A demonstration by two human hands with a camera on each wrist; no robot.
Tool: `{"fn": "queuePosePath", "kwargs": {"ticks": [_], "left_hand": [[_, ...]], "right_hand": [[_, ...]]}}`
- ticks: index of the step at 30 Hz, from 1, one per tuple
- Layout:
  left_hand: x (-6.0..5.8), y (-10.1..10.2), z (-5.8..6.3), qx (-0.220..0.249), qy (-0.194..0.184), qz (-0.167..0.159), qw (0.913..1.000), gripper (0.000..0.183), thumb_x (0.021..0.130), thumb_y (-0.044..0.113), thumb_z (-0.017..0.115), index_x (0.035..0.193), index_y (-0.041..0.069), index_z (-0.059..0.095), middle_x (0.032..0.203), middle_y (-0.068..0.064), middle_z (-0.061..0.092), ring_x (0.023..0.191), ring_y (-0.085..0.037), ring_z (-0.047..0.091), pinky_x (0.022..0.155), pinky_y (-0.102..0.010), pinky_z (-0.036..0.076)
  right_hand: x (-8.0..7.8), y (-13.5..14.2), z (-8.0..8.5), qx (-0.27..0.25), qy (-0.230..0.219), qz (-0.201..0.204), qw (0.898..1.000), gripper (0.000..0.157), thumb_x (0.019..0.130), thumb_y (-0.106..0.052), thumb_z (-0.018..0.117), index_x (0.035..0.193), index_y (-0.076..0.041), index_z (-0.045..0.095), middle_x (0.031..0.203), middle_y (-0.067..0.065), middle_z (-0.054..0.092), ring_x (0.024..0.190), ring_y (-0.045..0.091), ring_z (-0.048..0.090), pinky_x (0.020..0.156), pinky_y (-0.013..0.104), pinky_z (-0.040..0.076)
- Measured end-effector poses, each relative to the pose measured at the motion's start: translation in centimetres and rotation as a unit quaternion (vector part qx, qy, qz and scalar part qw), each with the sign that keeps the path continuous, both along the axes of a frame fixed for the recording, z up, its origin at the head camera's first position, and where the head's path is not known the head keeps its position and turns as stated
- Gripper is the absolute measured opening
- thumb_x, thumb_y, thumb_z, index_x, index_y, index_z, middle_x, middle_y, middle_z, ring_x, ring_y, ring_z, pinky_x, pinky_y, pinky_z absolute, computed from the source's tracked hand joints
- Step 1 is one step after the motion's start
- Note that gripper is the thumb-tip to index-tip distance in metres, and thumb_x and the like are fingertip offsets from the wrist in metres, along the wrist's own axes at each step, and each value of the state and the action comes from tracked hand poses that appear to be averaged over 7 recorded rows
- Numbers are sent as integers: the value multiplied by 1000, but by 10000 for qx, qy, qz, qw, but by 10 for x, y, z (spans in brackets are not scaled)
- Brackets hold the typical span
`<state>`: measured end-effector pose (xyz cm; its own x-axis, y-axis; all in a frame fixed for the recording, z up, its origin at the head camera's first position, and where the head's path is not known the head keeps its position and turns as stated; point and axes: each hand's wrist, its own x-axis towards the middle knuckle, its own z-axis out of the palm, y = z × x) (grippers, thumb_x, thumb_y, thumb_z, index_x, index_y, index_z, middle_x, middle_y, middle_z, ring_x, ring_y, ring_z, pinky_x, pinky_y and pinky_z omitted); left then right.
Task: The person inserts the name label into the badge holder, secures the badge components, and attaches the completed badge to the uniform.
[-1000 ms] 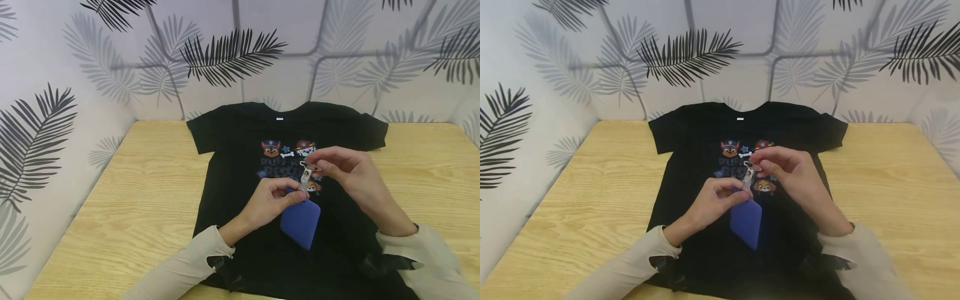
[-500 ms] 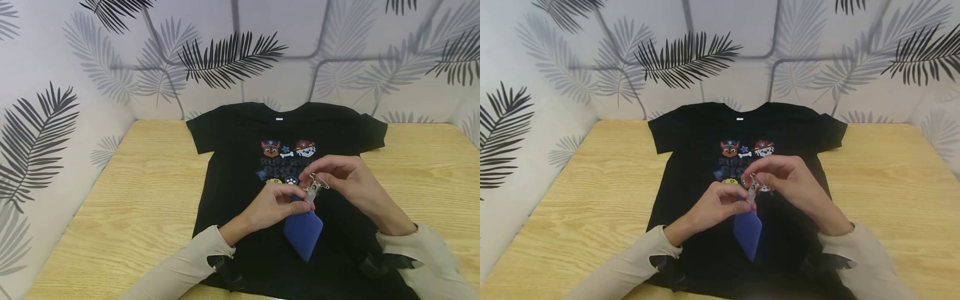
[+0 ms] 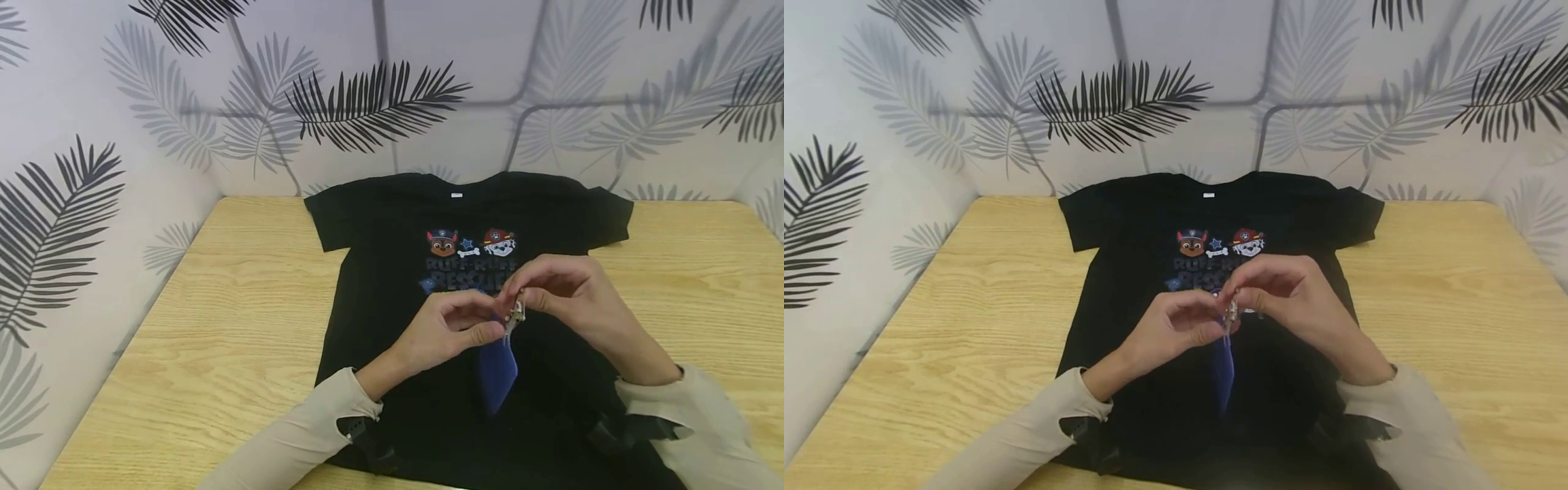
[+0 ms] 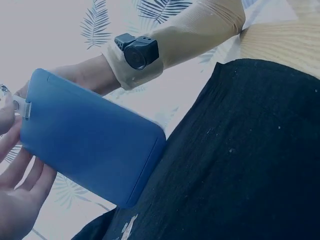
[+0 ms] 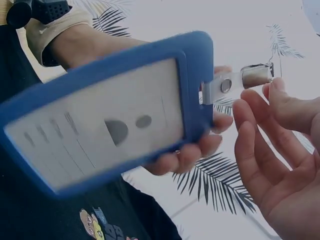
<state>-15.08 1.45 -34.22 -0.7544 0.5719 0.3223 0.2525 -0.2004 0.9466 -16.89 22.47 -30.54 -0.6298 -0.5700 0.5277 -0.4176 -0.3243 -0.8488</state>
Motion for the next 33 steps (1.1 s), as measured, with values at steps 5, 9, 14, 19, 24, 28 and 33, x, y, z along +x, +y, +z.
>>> {"fn": "queuePosePath", "kwargs": {"ticks": [5,9,14,19,24,28,33], "left_hand": [[-1,-7,-1,144,131,476,9987,32,96,17,62,113,-10,61,110,-26,63,97,-11,65,90,-38,53],[1,-14,4,303,380,506,9975,38,96,25,60,108,-11,61,101,-28,64,89,-19,68,86,-41,55],[6,-22,16,333,1128,721,9904,20,95,5,60,107,-11,61,98,-27,66,86,-27,69,82,-41,56],[9,-25,25,270,2222,1219,9670,20,85,-12,64,106,-11,64,99,-23,69,88,-23,70,77,-34,57],[10,-21,18,260,2821,1378,9491,18,83,-11,67,101,-11,67,95,-21,70,84,-19,70,75,-31,58],[12,-19,11,204,3088,1491,9391,16,84,-10,67,100,-10,69,91,-19,71,78,-15,68,69,-28,58],[13,-18,4,14,3519,1660,9212,13,85,-8,66,97,-8,70,87,-15,72,75,-12,66,63,-22,55]], "right_hand": [[7,-2,2,28,-32,-540,9985,20,87,12,61,100,0,70,94,7,70,80,15,65,72,24,55],[17,-7,6,216,-94,-1099,9937,18,84,14,64,97,2,71,87,6,70,73,15,64,69,23,56],[32,-14,13,571,-210,-1773,9823,14,85,11,64,96,3,70,84,4,70,69,14,64,67,23,56],[44,-21,15,657,-275,-2191,9731,13,88,13,60,96,8,69,82,9,70,68,18,64,65,24,56],[53,-25,7,687,-90,-2561,9642,11,87,13,61,93,8,69,77,11,69,65,18,65,64,25,56],[60,-27,0,845,113,-2852,9547,9,88,11,61,89,6,69,75,9,68,64,17,64,63,23,55],[67,-28,-11,1072,371,-3094,9441,8,90,8,61,89,6,68,76,6,70,66,15,65,62,22,53]]}}
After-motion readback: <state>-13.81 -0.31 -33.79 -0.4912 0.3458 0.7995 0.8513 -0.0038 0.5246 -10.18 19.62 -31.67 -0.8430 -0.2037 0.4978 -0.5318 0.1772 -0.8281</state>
